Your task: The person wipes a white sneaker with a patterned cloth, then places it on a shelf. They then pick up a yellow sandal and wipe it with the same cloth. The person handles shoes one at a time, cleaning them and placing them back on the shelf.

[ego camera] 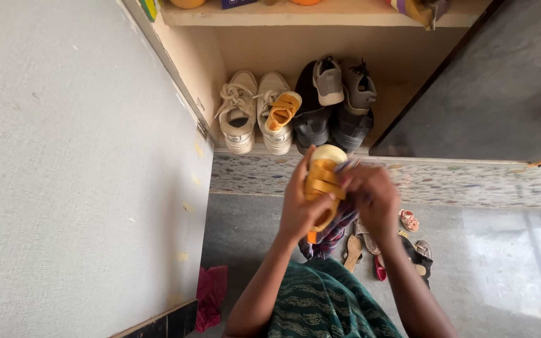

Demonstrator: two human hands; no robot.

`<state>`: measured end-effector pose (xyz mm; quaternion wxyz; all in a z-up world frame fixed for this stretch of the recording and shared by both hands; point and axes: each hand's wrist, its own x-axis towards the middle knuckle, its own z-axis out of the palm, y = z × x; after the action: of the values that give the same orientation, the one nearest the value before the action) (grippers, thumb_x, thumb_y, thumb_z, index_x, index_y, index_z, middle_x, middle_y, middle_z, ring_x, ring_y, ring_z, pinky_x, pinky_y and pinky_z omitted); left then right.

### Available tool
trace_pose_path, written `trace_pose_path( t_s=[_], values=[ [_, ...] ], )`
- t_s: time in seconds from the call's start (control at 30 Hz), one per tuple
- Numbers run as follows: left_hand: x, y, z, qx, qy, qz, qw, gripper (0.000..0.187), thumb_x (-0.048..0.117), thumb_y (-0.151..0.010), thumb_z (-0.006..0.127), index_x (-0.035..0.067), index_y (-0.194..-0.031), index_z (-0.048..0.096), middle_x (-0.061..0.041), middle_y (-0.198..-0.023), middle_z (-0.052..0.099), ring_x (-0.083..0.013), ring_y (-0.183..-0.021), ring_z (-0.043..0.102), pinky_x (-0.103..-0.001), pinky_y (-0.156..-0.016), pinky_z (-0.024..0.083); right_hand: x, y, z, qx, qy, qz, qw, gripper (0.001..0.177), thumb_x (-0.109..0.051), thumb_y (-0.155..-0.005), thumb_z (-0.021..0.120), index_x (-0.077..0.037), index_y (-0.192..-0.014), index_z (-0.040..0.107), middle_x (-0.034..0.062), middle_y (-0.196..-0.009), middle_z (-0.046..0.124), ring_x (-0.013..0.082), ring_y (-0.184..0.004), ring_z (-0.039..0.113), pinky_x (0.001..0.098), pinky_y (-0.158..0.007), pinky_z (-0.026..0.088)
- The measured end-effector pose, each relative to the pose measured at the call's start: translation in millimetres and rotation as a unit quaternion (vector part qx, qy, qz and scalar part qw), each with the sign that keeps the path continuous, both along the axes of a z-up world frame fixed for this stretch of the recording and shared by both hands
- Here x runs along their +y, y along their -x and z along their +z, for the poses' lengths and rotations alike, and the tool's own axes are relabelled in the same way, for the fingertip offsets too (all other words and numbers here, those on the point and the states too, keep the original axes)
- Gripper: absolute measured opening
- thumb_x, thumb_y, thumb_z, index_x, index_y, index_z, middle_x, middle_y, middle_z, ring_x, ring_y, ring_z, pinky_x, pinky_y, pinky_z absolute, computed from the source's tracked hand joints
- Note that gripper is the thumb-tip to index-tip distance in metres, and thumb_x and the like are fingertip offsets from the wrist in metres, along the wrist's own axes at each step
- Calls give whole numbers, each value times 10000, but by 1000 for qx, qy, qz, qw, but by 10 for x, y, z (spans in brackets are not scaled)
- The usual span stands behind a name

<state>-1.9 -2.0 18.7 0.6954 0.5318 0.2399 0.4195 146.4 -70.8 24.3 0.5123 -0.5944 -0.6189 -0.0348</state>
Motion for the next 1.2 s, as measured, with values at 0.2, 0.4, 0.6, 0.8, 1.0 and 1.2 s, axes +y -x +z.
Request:
trace_pose_path(
  t_s=[0.2, 0.4, 0.6, 0.8, 1.0, 1.2],
  values=[
    [-126, -106, 126, 145, -163, 59, 974, 876, 42, -769, 732, 32, -1578, 396, -171, -1235, 674, -271, -1128, 707, -374, -992, 577, -40, -17, 185, -69, 3, 49, 996, 201, 60, -835, 681, -64, -991, 705, 88, -1102, 719, 256, -1016, 711, 379, -838, 596],
    [-203, -66, 186, 166, -235, 96, 953, 877, 49, -692, 724, 12, -1523, 445, -165, -1273, 648, -305, -1168, 676, -407, -1055, 539, -37, -79, 140, -7, 41, -37, 998, 245, 98, -896, 640, -52, -1062, 740, 100, -1093, 725, 212, -939, 717, 326, -766, 613],
    [-222, -54, 215, 156, -228, 78, 958, 855, 45, -694, 744, 18, -1502, 466, -155, -1202, 647, -311, -1114, 686, -422, -1003, 547, -53, -66, 198, -31, 38, -67, 997, 259, 74, -839, 684, -24, -1071, 747, 127, -1092, 704, 245, -981, 703, 361, -812, 613],
    [-214, -29, 156, 173, -224, 76, 956, 837, 38, -692, 732, 11, -1492, 485, -163, -1184, 663, -303, -1050, 716, -400, -930, 600, -65, -60, 109, -3, 55, -10, 998, 183, 63, -934, 660, -107, -962, 721, 35, -1165, 742, 195, -1078, 733, 301, -828, 657],
    [-251, 5, 167, 252, -380, 183, 871, 1082, 83, -727, 799, -95, -1604, 192, -202, -1123, 702, -346, -997, 743, -424, -881, 604, -52, 99, 304, -66, 39, -21, 997, 274, 53, -847, 687, -64, -1083, 762, 118, -1145, 659, 263, -1000, 669, 340, -817, 607],
    [-173, 23, 165, 283, -399, 196, 850, 1062, 36, -810, 775, -74, -1643, 125, -180, -1104, 729, -316, -997, 751, -395, -855, 612, -53, 244, 229, -98, 12, 39, 994, 260, 50, -834, 685, -14, -1084, 711, 119, -1145, 670, 263, -1019, 690, 369, -851, 611]
  ],
)
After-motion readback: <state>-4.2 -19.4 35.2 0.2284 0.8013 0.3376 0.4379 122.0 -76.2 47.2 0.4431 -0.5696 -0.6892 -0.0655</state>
